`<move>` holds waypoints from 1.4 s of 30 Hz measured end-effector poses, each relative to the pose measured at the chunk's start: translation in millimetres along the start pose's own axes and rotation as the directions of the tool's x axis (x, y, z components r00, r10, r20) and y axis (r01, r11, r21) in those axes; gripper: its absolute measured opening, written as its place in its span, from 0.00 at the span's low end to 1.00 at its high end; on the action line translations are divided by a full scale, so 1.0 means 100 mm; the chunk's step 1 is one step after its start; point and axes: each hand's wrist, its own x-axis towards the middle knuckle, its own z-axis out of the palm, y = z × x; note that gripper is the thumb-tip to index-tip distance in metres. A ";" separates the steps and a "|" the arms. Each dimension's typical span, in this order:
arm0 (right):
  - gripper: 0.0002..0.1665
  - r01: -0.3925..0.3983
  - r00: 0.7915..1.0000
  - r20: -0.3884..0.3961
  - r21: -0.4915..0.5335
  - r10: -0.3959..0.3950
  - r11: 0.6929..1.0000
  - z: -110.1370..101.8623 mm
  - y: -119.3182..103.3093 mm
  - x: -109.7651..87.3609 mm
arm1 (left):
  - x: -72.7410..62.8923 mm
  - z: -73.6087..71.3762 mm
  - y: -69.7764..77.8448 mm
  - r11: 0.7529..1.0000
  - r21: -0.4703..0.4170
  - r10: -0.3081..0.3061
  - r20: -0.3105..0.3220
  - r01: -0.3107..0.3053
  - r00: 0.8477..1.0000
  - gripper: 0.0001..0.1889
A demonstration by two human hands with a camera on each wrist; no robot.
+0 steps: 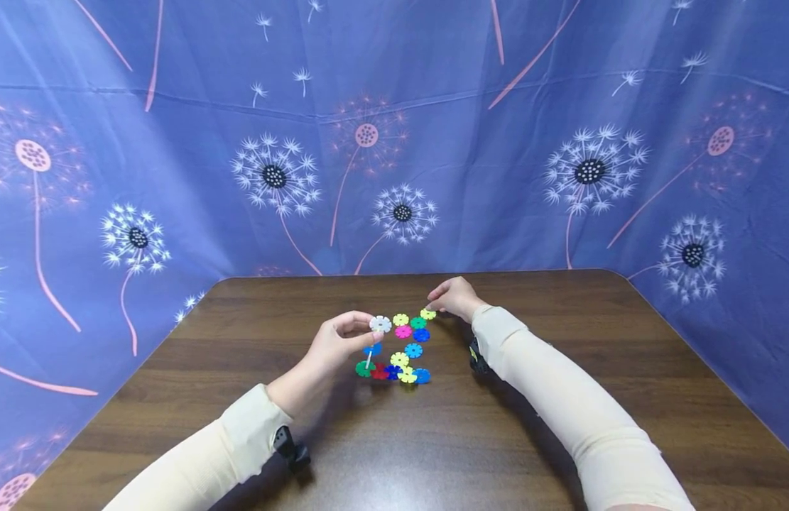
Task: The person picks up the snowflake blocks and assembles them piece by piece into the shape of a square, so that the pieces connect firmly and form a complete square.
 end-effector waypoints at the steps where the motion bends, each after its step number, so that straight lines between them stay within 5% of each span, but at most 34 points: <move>1: 0.21 -0.012 1.000 0.001 -0.015 0.012 1.000 0.01 0.02 0.02 | -0.01 0.00 0.00 1.000 -0.005 -0.003 -0.003 0.003 1.000 0.14; 11: 0.24 -0.047 0.999 0.014 -0.133 0.050 0.990 0.11 0.05 0.10 | -0.02 0.04 -0.09 0.996 -0.087 -0.004 -0.021 0.002 1.000 0.13; 22: 0.16 -0.029 0.999 0.013 -0.191 0.032 0.981 0.10 0.06 0.11 | 0.00 0.08 -0.15 0.993 -0.114 -0.024 -0.046 0.019 0.999 0.13; 32: 0.13 -0.103 0.995 0.016 0.016 0.103 0.995 0.10 0.07 0.05 | 0.00 0.07 -0.19 0.993 -0.115 -0.026 -0.066 0.019 0.997 0.14; 42: 0.18 -0.195 0.980 0.097 0.240 0.176 0.951 0.05 -0.01 -0.09 | 0.02 0.06 -0.22 0.991 -0.132 -0.024 -0.087 0.013 0.996 0.14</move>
